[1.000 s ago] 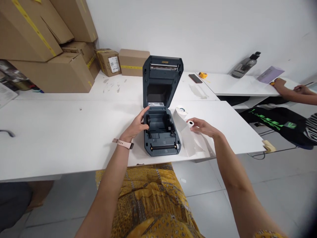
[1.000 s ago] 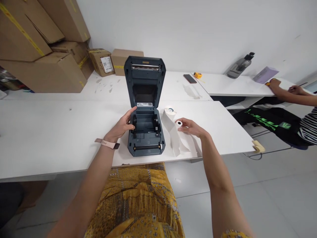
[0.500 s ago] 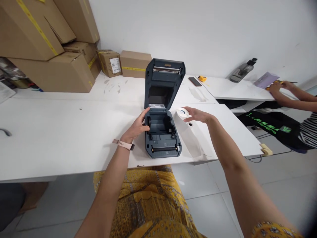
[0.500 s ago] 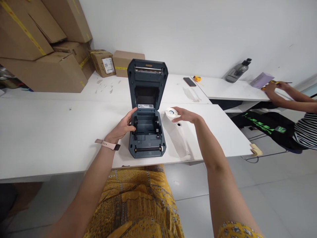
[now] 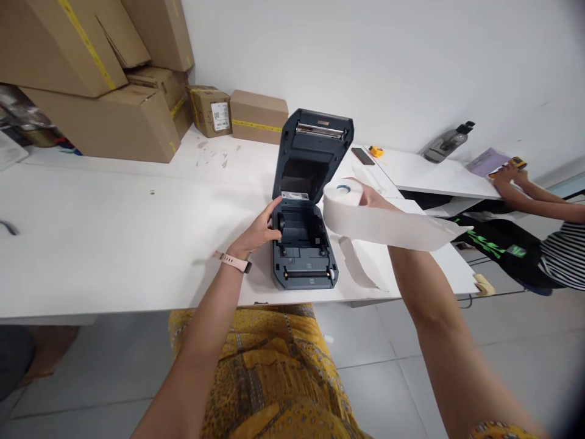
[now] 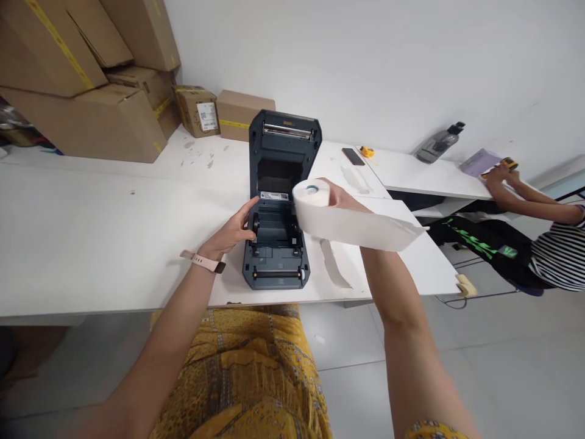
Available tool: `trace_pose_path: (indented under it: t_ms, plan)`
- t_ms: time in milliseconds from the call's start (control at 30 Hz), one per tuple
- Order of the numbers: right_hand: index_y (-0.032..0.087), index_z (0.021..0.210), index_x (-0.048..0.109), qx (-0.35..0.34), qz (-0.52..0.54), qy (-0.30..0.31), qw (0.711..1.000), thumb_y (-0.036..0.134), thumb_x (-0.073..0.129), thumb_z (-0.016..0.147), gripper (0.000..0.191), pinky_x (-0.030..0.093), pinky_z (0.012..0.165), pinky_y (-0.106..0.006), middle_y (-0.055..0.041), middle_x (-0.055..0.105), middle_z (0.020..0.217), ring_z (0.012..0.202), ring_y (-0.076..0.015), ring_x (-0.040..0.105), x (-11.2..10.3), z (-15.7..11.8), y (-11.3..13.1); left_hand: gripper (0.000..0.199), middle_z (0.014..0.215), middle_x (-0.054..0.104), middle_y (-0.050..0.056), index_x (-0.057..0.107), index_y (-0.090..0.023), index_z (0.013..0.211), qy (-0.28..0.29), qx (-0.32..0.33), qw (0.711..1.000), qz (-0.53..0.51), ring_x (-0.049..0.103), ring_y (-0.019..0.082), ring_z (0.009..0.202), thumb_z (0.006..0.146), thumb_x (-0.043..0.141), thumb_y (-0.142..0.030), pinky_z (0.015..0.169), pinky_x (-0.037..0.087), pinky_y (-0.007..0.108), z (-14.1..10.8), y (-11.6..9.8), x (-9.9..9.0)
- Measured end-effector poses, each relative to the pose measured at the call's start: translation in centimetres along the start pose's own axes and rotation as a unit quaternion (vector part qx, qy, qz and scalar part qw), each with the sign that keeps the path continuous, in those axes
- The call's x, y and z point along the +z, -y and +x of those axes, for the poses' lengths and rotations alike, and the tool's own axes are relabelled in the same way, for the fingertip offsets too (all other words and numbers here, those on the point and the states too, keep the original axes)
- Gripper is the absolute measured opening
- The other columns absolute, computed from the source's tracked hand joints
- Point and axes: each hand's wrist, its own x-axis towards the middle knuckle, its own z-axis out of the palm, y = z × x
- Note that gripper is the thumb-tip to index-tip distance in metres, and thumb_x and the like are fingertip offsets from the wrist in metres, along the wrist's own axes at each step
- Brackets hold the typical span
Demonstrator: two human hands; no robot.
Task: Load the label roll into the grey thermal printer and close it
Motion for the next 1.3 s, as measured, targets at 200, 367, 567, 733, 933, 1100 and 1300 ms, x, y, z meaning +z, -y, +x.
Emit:
trace_pose_path:
  t_ms: [200, 367, 567, 733, 933, 1100, 1300]
  plan:
    - [0.022, 0.121, 0.062, -0.013, -0.170, 0.109, 0.979, 0.052, 0.087, 0.064, 0.069, 0.055, 0.089, -0.040, -0.0081, 0.072, 0.118, 0.103, -0.0284, 0.068, 4.1, 4.4, 5.5, 0.118, 0.175, 0.029, 0.010, 0.024, -0.024, 0.169, 0.010, 0.010, 1.000, 0.006, 0.028, 0.037, 0.159, 0.064, 0.078, -0.019, 0.128, 0.033, 0.048, 0.3, 0.5, -0.5]
    - [0.020, 0.125, 0.061, -0.004, -0.334, 0.129, 0.934, 0.043, 0.085, 0.069, 0.065, 0.053, 0.093, -0.043, -0.0125, 0.069, 0.127, 0.111, -0.0327, 0.067, 6.3, 6.0, 5.4, 0.120, 0.174, 0.031, 0.012, 0.021, -0.024, 0.169, 0.021, 0.008, 1.000, -0.015, 0.031, 0.038, 0.158, 0.063, 0.077, -0.019, 0.127, 0.032, 0.050, 0.3, 0.7, -0.8]
    - [0.019, 0.132, 0.061, 0.036, -0.402, 0.145, 0.903, 0.051, 0.082, 0.074, 0.069, 0.052, 0.098, -0.049, -0.0169, 0.067, 0.135, 0.122, -0.0405, 0.065, 8.2, 7.2, 4.5, 0.119, 0.169, 0.039, 0.015, 0.018, -0.021, 0.170, 0.015, 0.002, 1.000, -0.010, 0.039, 0.039, 0.153, 0.064, 0.073, -0.015, 0.123, 0.038, 0.052, 0.1, 0.5, -0.6]
    - [0.020, 0.140, 0.056, 0.054, -0.421, 0.159, 0.891, 0.054, 0.084, 0.076, 0.078, 0.052, 0.099, -0.049, -0.0181, 0.064, 0.141, 0.124, -0.0410, 0.065, 9.2, 7.1, 3.9, 0.117, 0.166, 0.044, 0.011, 0.019, -0.024, 0.170, 0.013, -0.001, 1.000, -0.012, 0.045, 0.036, 0.150, 0.065, 0.070, -0.014, 0.123, 0.040, 0.048, -0.1, 0.3, -0.4]
    - [0.021, 0.144, 0.053, 0.041, -0.435, 0.140, 0.888, 0.056, 0.083, 0.078, 0.080, 0.055, 0.097, -0.048, -0.0188, 0.063, 0.143, 0.123, -0.0410, 0.066, 9.5, 6.8, 2.9, 0.118, 0.169, 0.040, 0.011, 0.019, -0.025, 0.170, 0.009, 0.007, 1.000, -0.010, 0.050, 0.036, 0.144, 0.064, 0.070, -0.014, 0.122, 0.041, 0.048, 0.0, 0.8, -0.4]
    - [0.019, 0.145, 0.052, 0.037, -0.448, 0.118, 0.885, 0.053, 0.083, 0.080, 0.079, 0.056, 0.096, -0.049, -0.0201, 0.063, 0.140, 0.120, -0.0410, 0.068, 9.9, 6.3, 2.7, 0.118, 0.171, 0.036, 0.011, 0.018, -0.026, 0.171, 0.000, 0.004, 1.000, 0.008, 0.047, 0.036, 0.147, 0.064, 0.068, -0.015, 0.125, 0.036, 0.051, 0.1, 0.8, -0.1]
    - [0.018, 0.147, 0.052, 0.038, -0.425, 0.117, 0.897, 0.050, 0.083, 0.082, 0.079, 0.056, 0.099, -0.050, -0.0210, 0.061, 0.143, 0.124, -0.0410, 0.067, 9.9, 5.9, 3.0, 0.121, 0.166, 0.043, 0.012, 0.016, -0.025, 0.171, -0.005, -0.011, 1.000, 0.006, 0.049, 0.038, 0.145, 0.063, 0.071, -0.016, 0.125, 0.036, 0.054, -0.2, 0.0, 0.2]
